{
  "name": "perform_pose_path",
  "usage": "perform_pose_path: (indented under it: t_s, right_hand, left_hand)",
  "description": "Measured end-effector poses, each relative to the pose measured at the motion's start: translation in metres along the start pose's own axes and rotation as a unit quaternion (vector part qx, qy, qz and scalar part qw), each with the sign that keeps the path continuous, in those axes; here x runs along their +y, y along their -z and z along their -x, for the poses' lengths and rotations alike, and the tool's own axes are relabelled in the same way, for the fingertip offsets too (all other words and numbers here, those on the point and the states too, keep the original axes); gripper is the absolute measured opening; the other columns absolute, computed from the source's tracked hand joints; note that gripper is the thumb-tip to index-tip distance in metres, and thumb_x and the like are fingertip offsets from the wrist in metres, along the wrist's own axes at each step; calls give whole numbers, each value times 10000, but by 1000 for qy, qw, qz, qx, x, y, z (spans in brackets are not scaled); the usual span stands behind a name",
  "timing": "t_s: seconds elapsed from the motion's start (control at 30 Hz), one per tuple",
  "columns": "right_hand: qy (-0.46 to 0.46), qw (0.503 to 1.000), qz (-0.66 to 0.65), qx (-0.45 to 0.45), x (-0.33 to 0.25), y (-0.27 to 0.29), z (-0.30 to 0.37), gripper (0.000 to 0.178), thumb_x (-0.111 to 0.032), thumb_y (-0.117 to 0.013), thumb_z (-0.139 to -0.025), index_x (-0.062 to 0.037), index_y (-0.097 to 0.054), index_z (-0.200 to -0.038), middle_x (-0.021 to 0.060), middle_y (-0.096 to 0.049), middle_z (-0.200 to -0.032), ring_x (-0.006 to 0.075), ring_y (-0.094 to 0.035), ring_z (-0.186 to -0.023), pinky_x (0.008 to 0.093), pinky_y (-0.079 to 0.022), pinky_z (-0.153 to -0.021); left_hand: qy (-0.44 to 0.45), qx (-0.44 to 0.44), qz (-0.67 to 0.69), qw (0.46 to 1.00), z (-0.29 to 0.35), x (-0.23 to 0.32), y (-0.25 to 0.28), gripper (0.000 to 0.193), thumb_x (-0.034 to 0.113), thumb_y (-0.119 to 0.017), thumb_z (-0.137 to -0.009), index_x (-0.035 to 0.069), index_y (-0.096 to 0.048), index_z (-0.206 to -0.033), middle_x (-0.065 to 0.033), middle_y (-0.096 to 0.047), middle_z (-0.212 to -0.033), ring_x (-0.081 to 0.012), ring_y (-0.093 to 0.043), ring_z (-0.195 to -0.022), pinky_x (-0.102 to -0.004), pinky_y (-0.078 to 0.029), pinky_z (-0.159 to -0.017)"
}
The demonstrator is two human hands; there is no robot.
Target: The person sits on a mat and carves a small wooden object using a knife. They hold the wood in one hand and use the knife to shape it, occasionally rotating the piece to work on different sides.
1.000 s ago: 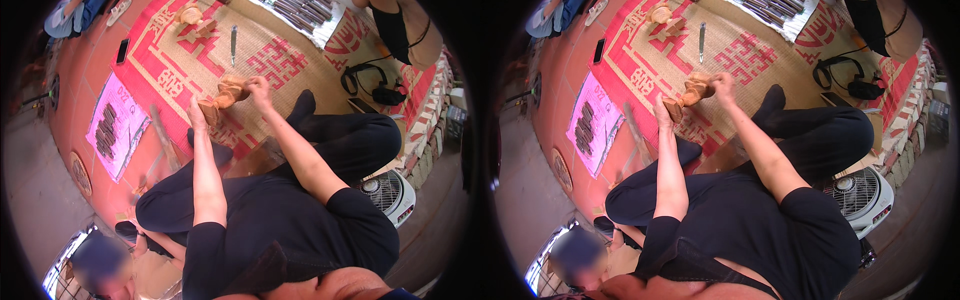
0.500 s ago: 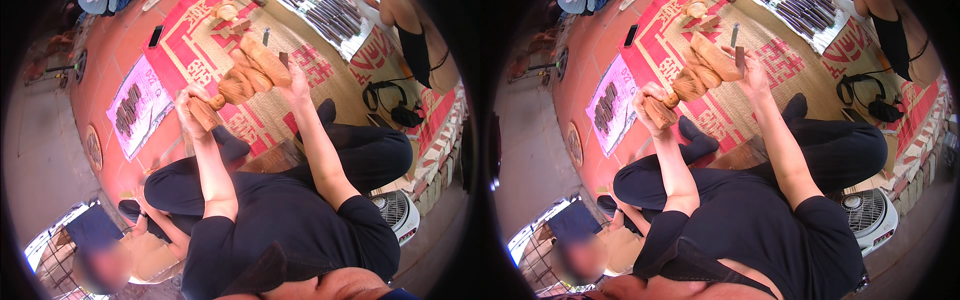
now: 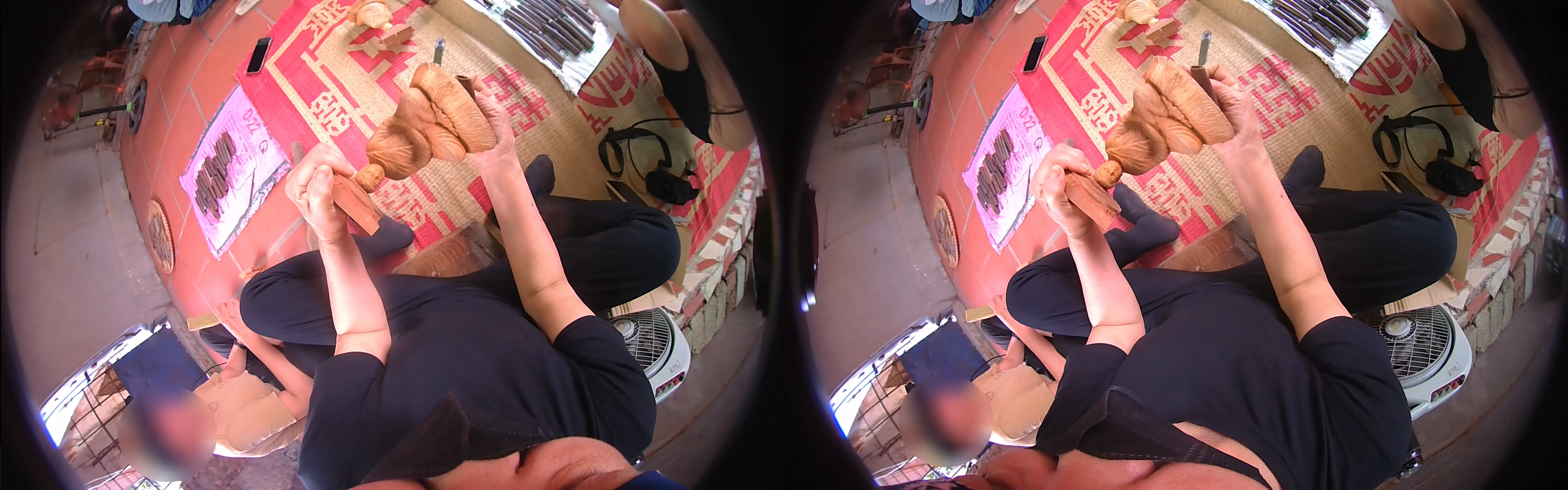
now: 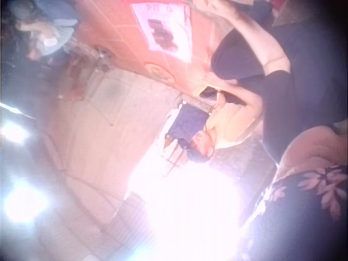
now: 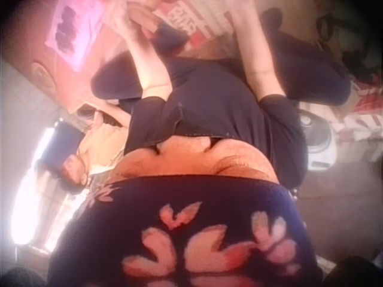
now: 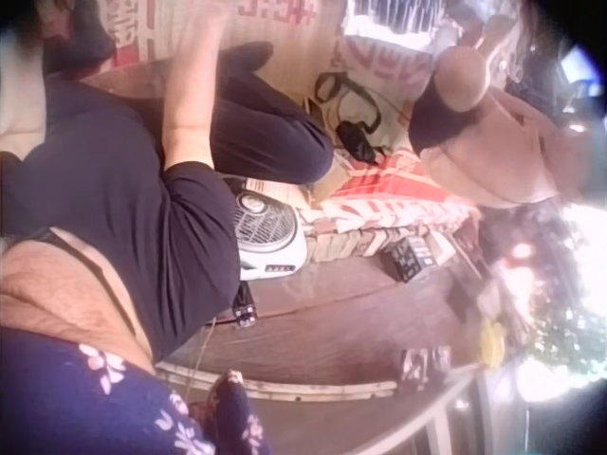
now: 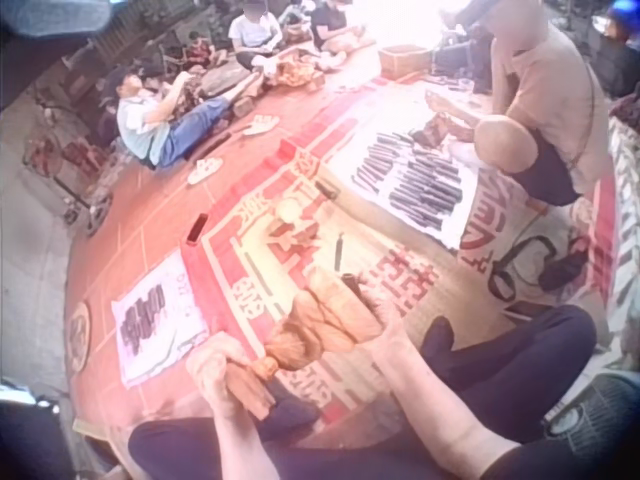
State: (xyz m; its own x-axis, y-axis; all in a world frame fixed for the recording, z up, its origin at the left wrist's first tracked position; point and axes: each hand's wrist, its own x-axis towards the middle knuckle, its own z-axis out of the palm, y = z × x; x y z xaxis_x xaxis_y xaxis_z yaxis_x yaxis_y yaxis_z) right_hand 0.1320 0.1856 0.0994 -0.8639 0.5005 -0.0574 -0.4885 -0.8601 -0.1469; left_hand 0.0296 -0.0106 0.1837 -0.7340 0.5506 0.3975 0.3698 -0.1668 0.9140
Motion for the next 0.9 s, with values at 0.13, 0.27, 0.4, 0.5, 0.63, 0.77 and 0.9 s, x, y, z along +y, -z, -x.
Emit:
perform_pose_path:
  t_s: [0.13,0.27,0.4,0.5,0.63,0.77,0.9]
  right_hand:
    - [-2,1000,19,4,0,0,-1,81,-16,-524,-893,5,-558,-963,145,-649,-1000,218,-662,-891,326,-562,-818]
    - [-12,1000,10,-12,4,0,0,81,-25,-537,-885,-6,-558,-961,139,-646,-1025,224,-652,-928,340,-557,-834]
    - [9,999,47,8,1,16,-2,123,-65,-582,-854,-25,-566,-969,111,-638,-1034,209,-622,-968,352,-509,-877]
    - [33,975,203,80,13,42,-11,170,-90,-620,-821,-42,-576,-978,81,-630,-1041,190,-588,-1011,347,-447,-936]
    - [-39,975,171,133,28,42,-18,83,-90,-625,-823,-71,-562,-874,40,-608,-882,153,-589,-883,309,-495,-782]
    - [55,934,261,237,21,126,-19,73,-80,-603,-844,-78,-530,-846,64,-619,-827,152,-616,-723,288,-509,-656]
    - [75,886,276,365,18,121,3,141,-129,-605,-860,-69,-486,-904,88,-644,-789,147,-626,-621,270,-491,-548]
  left_hand:
    - [13,23,34,999,4,0,2,372,294,-523,-787,-41,-574,-633,-93,-537,-600,-163,-496,-587,-284,-360,-563]
    - [8,26,33,999,8,-4,10,363,291,-521,-786,-37,-573,-641,-91,-541,-609,-159,-493,-584,-282,-362,-565]
    - [43,64,-14,997,18,-20,23,261,229,-506,-791,-8,-585,-715,-67,-545,-652,-140,-488,-583,-267,-359,-554]
    - [102,69,-29,992,21,-28,9,345,375,-474,-845,70,-500,-685,-12,-448,-685,-119,-454,-644,-270,-346,-550]
    - [140,60,-75,986,2,-22,3,449,390,-425,-913,51,-513,-632,-8,-442,-582,-108,-428,-529,-264,-348,-510]
    - [281,38,-50,958,3,-52,-23,449,385,-461,-920,14,-547,-682,-48,-514,-629,-133,-489,-570,-283,-390,-525]
    - [311,79,-51,946,25,-95,-15,415,346,-485,-932,-28,-566,-771,-77,-540,-681,-166,-516,-613,-309,-427,-558]
